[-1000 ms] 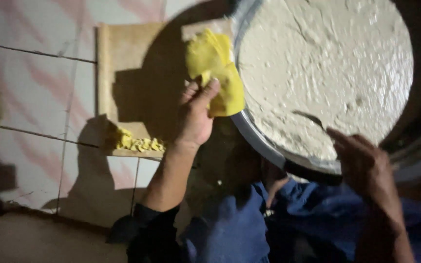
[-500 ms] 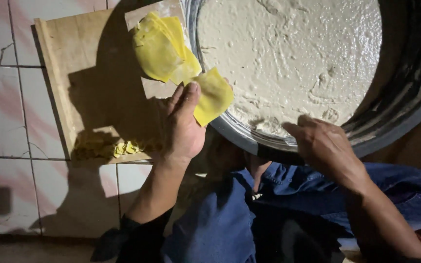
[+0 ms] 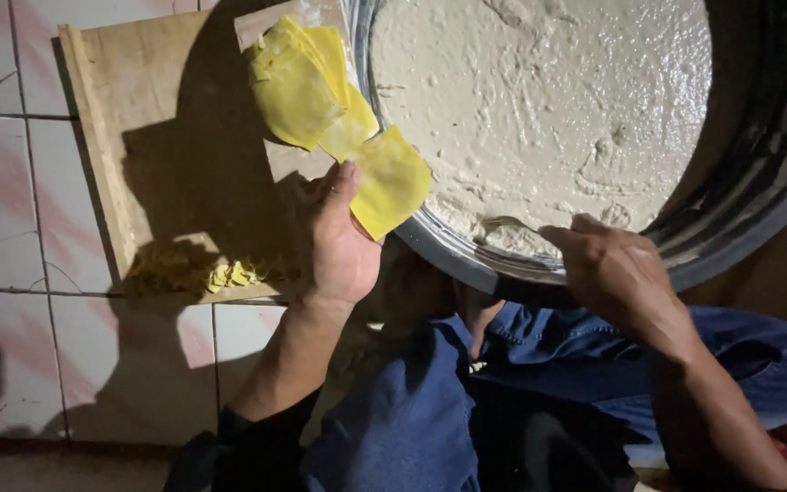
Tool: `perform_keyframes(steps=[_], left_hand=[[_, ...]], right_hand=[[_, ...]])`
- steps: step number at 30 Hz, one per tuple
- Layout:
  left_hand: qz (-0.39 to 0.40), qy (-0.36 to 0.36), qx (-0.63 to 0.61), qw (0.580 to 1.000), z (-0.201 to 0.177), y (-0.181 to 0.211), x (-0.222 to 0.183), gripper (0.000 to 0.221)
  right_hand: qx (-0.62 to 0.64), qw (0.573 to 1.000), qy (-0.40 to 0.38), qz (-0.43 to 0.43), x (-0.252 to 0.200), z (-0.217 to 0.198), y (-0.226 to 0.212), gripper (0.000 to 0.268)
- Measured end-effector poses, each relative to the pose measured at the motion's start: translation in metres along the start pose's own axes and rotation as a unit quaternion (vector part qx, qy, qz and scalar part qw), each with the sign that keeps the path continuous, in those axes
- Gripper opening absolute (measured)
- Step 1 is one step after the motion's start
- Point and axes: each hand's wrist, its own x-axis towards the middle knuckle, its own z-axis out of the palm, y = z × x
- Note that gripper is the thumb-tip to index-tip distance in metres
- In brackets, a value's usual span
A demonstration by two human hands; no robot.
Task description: Manually filling and folding wonton wrappers using a fork and a large bowl of filling.
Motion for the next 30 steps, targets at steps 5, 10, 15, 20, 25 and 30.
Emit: perform_keyframes(steps=[5, 10, 15, 20, 25, 30], left_hand=[[0.029, 0.022, 0.012, 0.999, 0.005, -0.001, -0.002, 0.034], [0.010, 0.048, -0.022, 0.999, -0.001, -0.006, 0.002, 0.033], [-0.021, 0.060, -0.051, 0.997, -0.009, -0.041, 0.014, 0.029], [-0.093, 0.099, -0.037, 0.990, 0.048, -0.031, 0.004, 0.045], [-0.066, 0.051, -0.103, 0.991, 0.034, -0.075, 0.024, 0.040], [-0.089, 0.103, -0.168, 0.976, 0.032, -0.073, 0.029, 0.038]], right_hand=[[-0.068, 0.994, -0.065, 0.058, 0.009, 0.024, -0.002, 0.031], [0.371, 0.917, -0.072, 0.131, 0.007, -0.012, 0.007, 0.032], [0.593, 0.803, 0.047, 0.021, -0.014, 0.014, 0.023, 0.036], [0.487, 0.837, 0.224, -0.109, -0.002, 0.015, -0.003, 0.045], [0.429, 0.829, 0.345, -0.100, 0.023, 0.044, -0.024, 0.034], [0.402, 0.850, 0.332, -0.070, 0.026, 0.043, -0.011, 0.035]])
